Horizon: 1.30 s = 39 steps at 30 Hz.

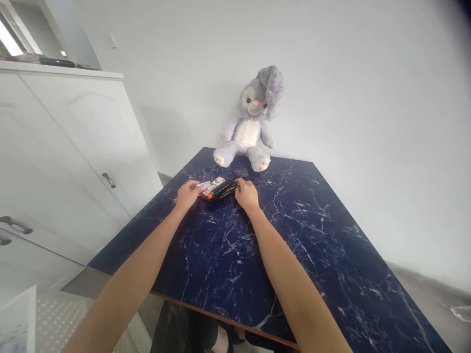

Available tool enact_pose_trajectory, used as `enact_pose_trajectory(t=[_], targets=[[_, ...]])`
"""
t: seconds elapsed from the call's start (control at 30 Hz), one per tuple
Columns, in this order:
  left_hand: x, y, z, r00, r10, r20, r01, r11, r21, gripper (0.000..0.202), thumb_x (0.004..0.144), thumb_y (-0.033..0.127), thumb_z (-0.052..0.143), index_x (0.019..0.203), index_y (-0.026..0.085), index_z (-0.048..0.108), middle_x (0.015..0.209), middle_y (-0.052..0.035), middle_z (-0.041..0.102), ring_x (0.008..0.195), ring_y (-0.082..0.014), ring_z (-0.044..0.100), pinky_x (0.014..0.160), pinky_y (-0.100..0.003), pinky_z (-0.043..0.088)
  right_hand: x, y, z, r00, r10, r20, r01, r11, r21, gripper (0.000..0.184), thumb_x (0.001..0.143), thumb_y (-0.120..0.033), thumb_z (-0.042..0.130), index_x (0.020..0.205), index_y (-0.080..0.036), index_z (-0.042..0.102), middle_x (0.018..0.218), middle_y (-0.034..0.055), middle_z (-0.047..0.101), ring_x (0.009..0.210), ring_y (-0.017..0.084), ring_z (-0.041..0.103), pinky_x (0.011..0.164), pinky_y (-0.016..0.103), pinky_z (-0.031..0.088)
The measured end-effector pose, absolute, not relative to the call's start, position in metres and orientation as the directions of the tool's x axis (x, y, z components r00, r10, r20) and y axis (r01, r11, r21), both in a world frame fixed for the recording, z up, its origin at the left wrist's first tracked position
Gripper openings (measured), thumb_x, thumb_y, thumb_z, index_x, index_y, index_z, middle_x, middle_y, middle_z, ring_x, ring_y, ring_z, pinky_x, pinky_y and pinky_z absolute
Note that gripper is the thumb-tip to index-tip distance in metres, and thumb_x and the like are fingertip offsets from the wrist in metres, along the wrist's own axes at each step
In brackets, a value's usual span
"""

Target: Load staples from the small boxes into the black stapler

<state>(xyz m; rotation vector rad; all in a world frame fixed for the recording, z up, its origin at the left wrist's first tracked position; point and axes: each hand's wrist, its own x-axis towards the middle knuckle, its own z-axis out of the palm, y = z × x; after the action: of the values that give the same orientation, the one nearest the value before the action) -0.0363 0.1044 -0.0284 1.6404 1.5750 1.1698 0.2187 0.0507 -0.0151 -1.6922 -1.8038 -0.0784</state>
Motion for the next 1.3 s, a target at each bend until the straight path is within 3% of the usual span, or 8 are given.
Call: enact_pose_trajectory(t=[0.23, 0.5, 0.67, 0.87, 1.1, 1.3], targets=[[-0.035, 0.103, -0.027, -0.082, 0.975, 0.207, 0.485, -0.142, 0.863, 0.025, 0.085, 0.023, 0.066, 0.108, 0.023, 0.073, 0.11, -0.006, 0.077, 0.081, -0.0197, 0.075, 0.085, -0.032, 0.057, 0.224, 0.054, -0.018, 0.079, 0.864, 0.497, 0.901, 0.151, -0.407, 0.032, 0.099, -0.018, 0.041, 0.118, -0.02, 0.066, 0.104, 0.0104, 0.072, 0.095, 0.026, 0.062, 0.085, 0.035, 0.046], [-0.033, 0.1, -0.023, -0.082, 0.971, 0.225, 0.508, -0.154, 0.848, 0.024, 0.083, 0.024, 0.069, 0.106, 0.022, 0.075, 0.107, -0.0062, 0.078, 0.092, -0.0211, 0.074, 0.089, -0.031, 0.055, 0.22, 0.052, -0.017, -0.077, 0.855, 0.513, 0.894, 0.287, -0.344, 0.036, 0.089, -0.006, 0.044, 0.101, -0.019, 0.076, 0.123, 0.0095, 0.069, 0.107, 0.025, 0.057, 0.099, 0.037, 0.043], [-0.034, 0.101, -0.024, -0.075, 0.968, 0.238, 0.517, -0.166, 0.84, 0.024, 0.083, 0.022, 0.067, 0.106, 0.023, 0.075, 0.108, -0.0065, 0.078, 0.093, -0.0219, 0.074, 0.09, -0.032, 0.055, 0.217, 0.051, -0.019, -0.046, 0.857, 0.513, 0.91, 0.247, -0.332, 0.035, 0.09, -0.009, 0.046, 0.105, -0.02, 0.076, 0.122, 0.0095, 0.07, 0.11, 0.028, 0.054, 0.099, 0.041, 0.042], [-0.035, 0.101, -0.024, -0.064, 0.968, 0.242, 0.522, -0.174, 0.835, 0.025, 0.082, 0.021, 0.065, 0.106, 0.023, 0.074, 0.11, -0.007, 0.077, 0.094, -0.0219, 0.074, 0.089, -0.032, 0.055, 0.215, 0.047, -0.016, 0.003, 0.854, 0.52, 0.918, 0.203, -0.34, 0.038, 0.091, -0.01, 0.046, 0.118, -0.02, 0.071, 0.117, 0.0085, 0.073, 0.11, 0.028, 0.055, 0.099, 0.039, 0.042], [-0.034, 0.099, -0.023, -0.066, 0.968, 0.243, 0.533, -0.171, 0.829, 0.028, 0.083, 0.021, 0.062, 0.11, 0.021, 0.073, 0.108, -0.0065, 0.078, 0.078, -0.0188, 0.074, 0.077, -0.03, 0.057, 0.218, 0.05, -0.013, 0.103, 0.859, 0.501, 0.914, 0.116, -0.388, 0.034, 0.097, -0.018, 0.046, 0.122, -0.022, 0.069, 0.104, 0.0105, 0.076, 0.097, 0.025, 0.065, 0.09, 0.034, 0.045], [-0.033, 0.091, -0.017, -0.096, 0.938, 0.334, 0.644, -0.197, 0.739, 0.028, 0.085, 0.021, 0.058, 0.109, 0.022, 0.073, 0.111, -0.0071, 0.075, 0.092, -0.0227, 0.071, 0.089, -0.035, 0.054, 0.222, 0.054, -0.017, 0.163, 0.847, 0.506, 0.886, 0.101, -0.453, 0.027, 0.099, -0.028, 0.05, 0.112, -0.026, 0.074, 0.092, 0.0068, 0.077, 0.083, 0.023, 0.07, 0.084, 0.032, 0.046]])
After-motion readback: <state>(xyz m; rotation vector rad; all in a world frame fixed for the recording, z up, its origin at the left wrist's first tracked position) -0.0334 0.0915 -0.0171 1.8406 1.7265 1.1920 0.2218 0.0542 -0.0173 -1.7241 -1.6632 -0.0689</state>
